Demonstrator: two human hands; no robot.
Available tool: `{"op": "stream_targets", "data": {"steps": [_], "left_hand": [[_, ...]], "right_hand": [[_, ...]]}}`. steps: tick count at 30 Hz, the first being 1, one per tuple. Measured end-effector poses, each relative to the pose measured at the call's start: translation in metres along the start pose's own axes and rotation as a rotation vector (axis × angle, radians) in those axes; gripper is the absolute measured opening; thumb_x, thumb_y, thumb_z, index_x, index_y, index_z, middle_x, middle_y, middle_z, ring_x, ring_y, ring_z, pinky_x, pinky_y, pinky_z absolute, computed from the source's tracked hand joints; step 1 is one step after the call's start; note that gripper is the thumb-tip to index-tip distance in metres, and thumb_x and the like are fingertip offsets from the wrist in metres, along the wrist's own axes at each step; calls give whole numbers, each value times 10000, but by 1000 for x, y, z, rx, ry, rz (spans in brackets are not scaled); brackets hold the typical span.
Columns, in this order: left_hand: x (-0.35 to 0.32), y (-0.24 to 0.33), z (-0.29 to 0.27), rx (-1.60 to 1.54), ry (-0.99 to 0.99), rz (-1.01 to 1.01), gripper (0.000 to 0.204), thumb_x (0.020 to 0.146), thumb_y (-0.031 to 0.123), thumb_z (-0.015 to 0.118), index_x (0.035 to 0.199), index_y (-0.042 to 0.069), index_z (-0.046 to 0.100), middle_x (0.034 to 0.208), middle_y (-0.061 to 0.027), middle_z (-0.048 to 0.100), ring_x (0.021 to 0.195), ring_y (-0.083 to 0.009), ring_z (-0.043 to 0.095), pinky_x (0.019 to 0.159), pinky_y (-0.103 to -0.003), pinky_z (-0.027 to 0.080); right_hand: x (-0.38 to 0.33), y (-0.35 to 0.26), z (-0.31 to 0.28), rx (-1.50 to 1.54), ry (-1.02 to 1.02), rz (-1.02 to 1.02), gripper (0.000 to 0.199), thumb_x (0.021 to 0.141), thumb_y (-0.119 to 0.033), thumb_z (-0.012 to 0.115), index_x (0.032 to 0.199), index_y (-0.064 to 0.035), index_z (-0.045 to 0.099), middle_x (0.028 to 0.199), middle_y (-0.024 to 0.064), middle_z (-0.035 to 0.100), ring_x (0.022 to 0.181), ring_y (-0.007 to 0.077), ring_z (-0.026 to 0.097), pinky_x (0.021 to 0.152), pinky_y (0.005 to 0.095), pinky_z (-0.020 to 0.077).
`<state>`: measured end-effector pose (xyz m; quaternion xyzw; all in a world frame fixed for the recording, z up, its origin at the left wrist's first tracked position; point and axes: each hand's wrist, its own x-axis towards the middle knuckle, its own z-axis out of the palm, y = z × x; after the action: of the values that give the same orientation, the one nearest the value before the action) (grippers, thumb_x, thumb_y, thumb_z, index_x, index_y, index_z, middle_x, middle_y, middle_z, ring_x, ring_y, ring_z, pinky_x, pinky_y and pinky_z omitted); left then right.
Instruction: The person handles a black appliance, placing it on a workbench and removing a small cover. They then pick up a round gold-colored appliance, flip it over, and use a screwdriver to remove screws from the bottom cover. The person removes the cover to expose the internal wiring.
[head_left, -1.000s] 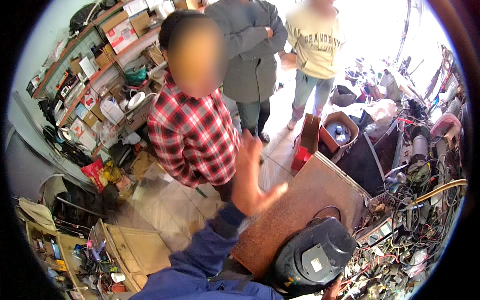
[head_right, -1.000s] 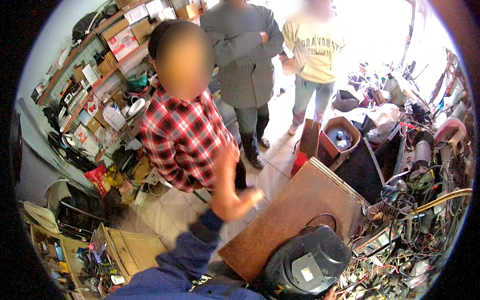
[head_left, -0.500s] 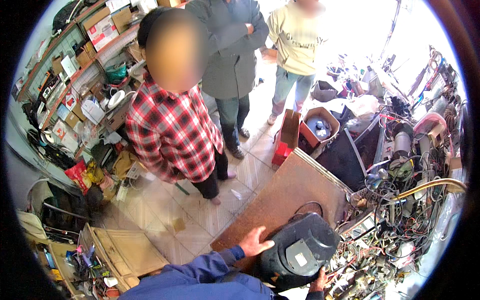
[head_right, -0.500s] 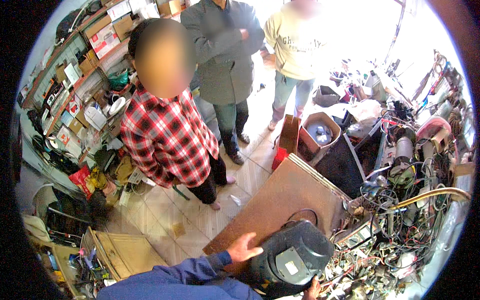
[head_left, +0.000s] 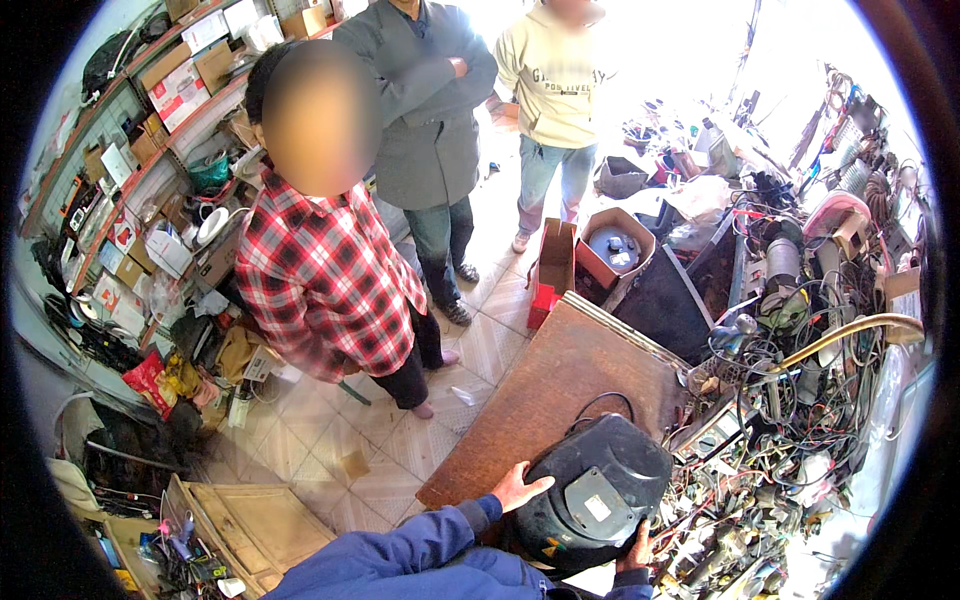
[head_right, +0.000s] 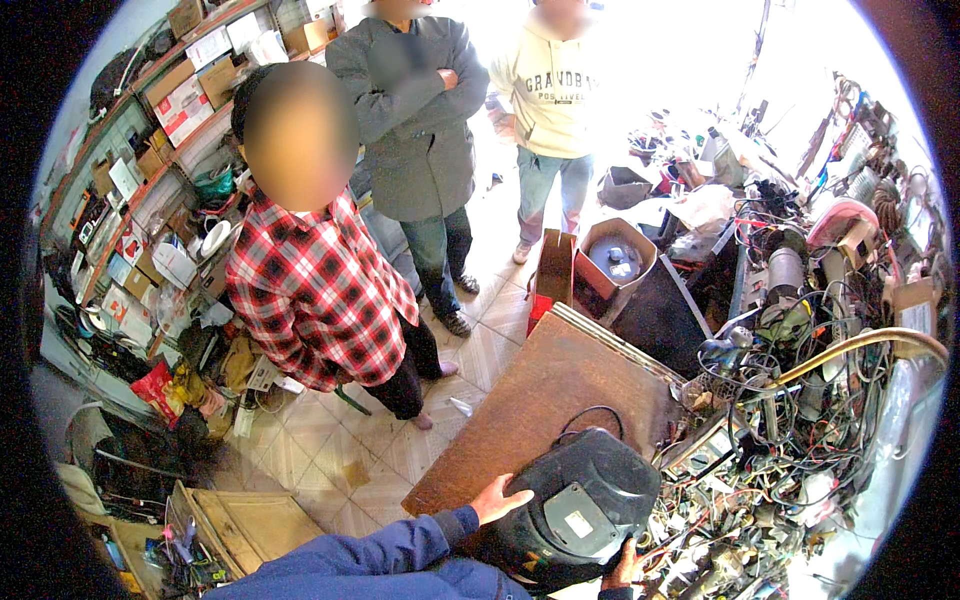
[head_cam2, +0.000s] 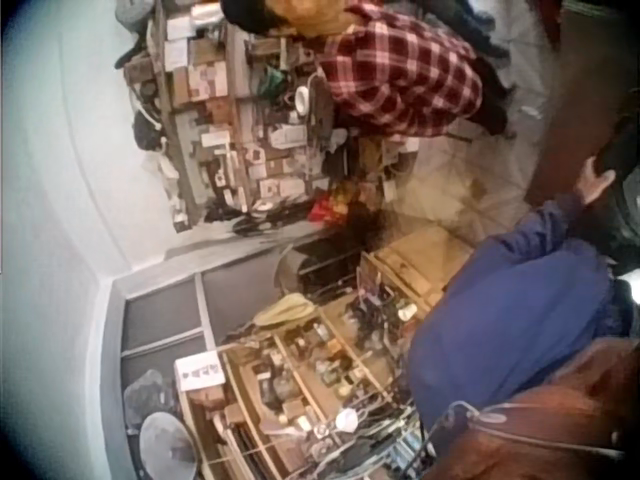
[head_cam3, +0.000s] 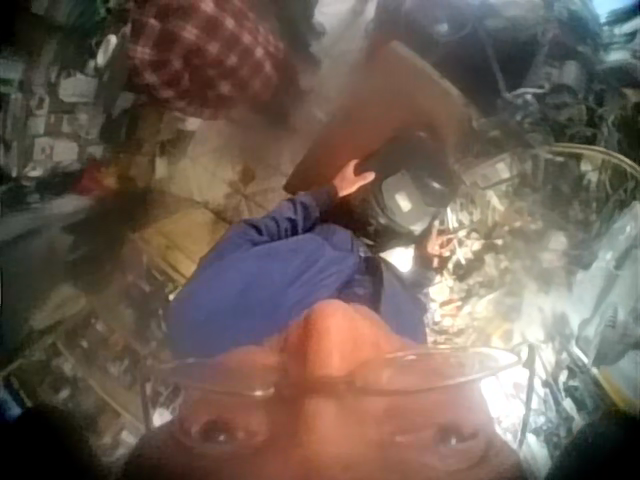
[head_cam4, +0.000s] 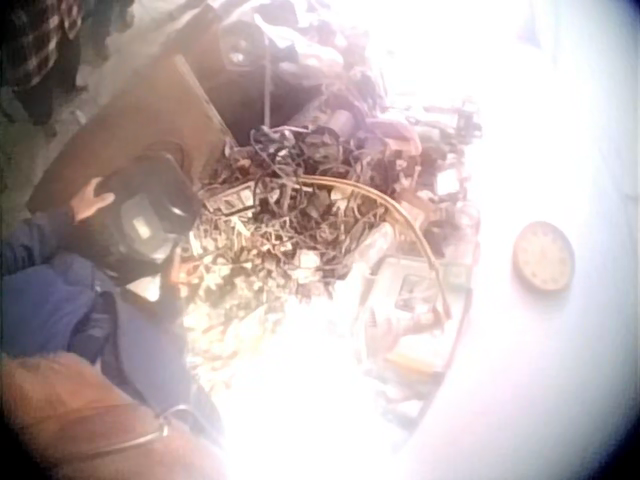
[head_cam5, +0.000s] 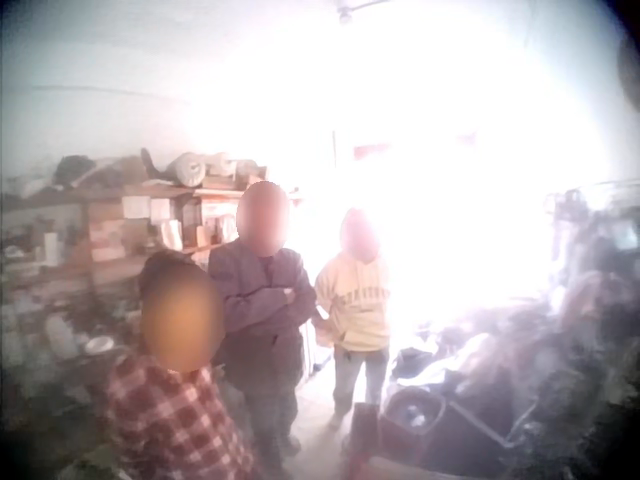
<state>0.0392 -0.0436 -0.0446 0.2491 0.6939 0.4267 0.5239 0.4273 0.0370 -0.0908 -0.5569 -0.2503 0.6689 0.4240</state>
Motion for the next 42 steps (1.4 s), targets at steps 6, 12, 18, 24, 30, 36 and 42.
{"op": "stream_targets", "data": {"steps": [6,12,18,24,30,36,42], "left_hand": [[26,-58,5,-55,-15,42,1224,801,752,761,1521,-156,365,1534,-342,473,1453,-382,468,1214,-453,371],[23,-49,9,-83,-2,53,1199,797,733,781,1497,-160,395,1484,-325,530,1413,-371,510,1195,-451,392],[37,-73,7,-184,21,-26,1146,786,703,815,1458,-150,449,1450,-286,571,1355,-331,557,1158,-431,432],[-1,14,6,-161,140,-109,916,810,636,846,1349,-59,591,1253,-158,696,1127,-239,661,1010,-377,525],[-36,12,-12,-250,178,-103,1085,745,694,860,1419,-88,528,1357,-226,638,1265,-303,608,1099,-409,475],[-75,42,-41,-532,140,56,761,888,409,858,1400,-63,550,1298,-155,662,1212,-235,607,1056,-393,493],[-115,25,-102,-204,363,123,487,1019,370,699,1329,-1,639,1256,-108,688,1149,-210,639,1012,-369,510]], "right_hand": [[-17,-17,26,-25,-58,1,699,999,-438,710,1491,0,475,1374,141,642,1246,289,615,1084,437,480],[-21,-23,28,-48,-43,13,684,1003,-461,687,1476,-6,496,1390,138,633,1269,296,598,1100,450,463],[-12,-12,29,-40,-27,1,683,1001,-460,691,1481,-14,496,1374,138,640,1236,301,612,1081,456,481],[-17,-14,32,-141,51,-72,687,1008,-491,673,1446,16,522,1340,158,653,1190,303,627,1058,444,494],[-46,-18,41,-245,99,-119,704,998,-545,654,1414,16,567,1325,143,647,1186,274,607,1046,424,479],[-75,-41,69,-653,193,-478,537,1068,-391,580,1449,-14,584,1451,176,581,1307,294,544,1125,432,438],[-94,-75,169,-732,12,-316,535,987,-431,646,1343,-33,645,1168,125,666,1071,246,589,972,400,472]]}}
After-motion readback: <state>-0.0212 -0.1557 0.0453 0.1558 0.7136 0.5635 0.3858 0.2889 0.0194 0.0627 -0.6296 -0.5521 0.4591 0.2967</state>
